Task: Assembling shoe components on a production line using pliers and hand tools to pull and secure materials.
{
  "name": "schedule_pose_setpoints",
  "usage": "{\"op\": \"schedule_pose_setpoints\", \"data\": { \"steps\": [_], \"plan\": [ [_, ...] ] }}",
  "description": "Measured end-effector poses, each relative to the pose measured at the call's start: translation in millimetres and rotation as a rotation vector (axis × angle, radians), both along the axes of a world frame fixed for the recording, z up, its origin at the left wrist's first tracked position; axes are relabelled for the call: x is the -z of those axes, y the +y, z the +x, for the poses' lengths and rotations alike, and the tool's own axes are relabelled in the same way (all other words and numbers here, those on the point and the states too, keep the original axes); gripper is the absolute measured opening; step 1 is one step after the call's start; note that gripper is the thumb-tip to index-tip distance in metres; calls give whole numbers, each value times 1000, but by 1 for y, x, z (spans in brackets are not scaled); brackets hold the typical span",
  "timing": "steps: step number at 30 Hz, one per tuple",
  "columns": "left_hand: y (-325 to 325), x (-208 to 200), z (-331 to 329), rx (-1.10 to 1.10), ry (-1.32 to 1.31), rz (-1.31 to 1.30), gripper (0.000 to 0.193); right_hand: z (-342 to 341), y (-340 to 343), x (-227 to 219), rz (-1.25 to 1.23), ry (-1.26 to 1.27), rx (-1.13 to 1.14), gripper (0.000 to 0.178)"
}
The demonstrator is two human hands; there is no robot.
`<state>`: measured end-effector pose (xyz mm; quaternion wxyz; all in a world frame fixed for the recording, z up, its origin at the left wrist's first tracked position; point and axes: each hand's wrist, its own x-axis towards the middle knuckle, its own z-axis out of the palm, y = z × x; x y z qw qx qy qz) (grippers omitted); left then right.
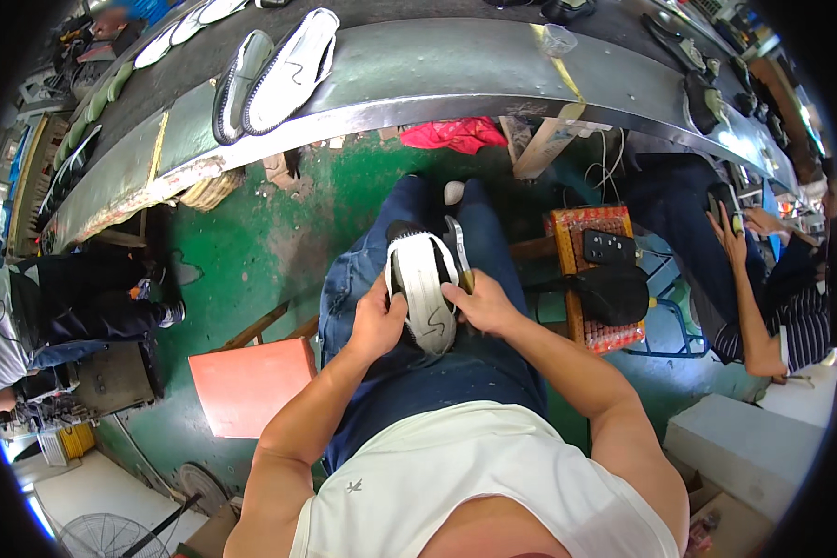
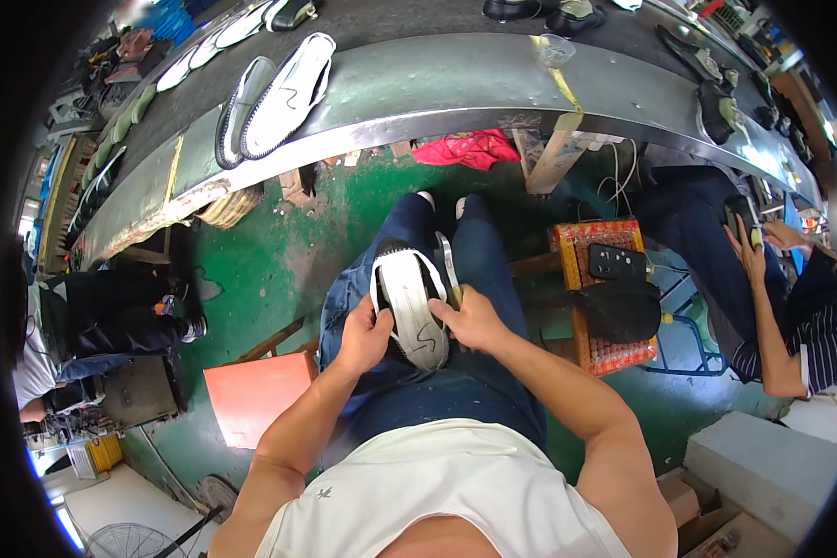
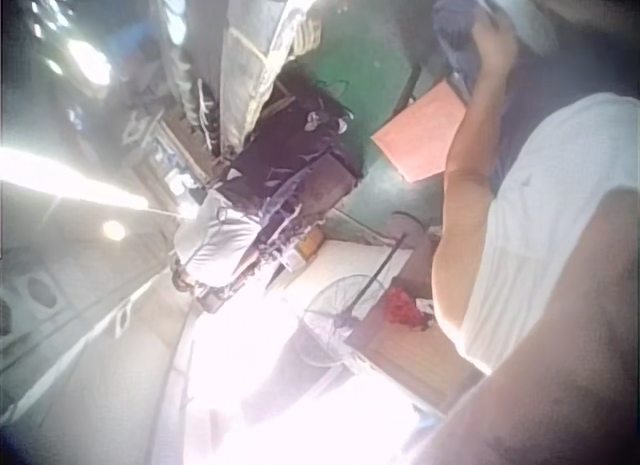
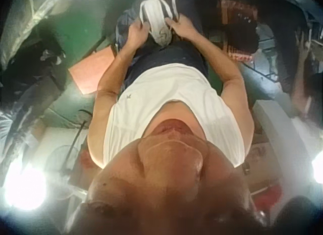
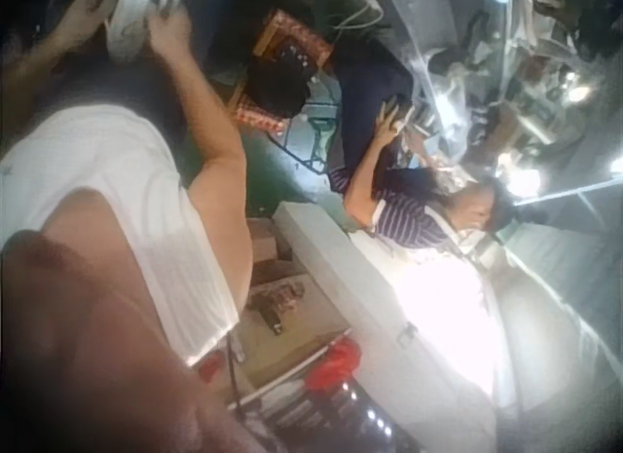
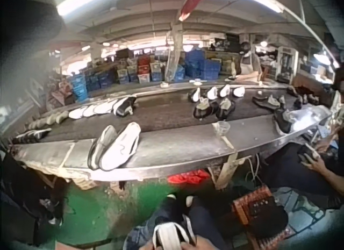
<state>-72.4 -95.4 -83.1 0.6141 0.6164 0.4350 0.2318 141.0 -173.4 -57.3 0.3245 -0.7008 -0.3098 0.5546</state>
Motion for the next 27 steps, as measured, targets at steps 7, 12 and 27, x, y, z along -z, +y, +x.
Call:
{"op": "schedule_pose_setpoints", "data": {
  "steps": [7, 12, 27],
  "plan": [
    [-11, -20, 43, 154, -168, -341, 100, 24, -29, 20, 146, -232, -100, 32],
    [15, -30, 53, 363, -267, -646, 103, 64, -52, -9, -30, -109, -90, 25],
    [-20, -23, 49, 212, -394, -734, 76, 59, -36, -91, 42, -907, -1032, 25]
  ]
}}
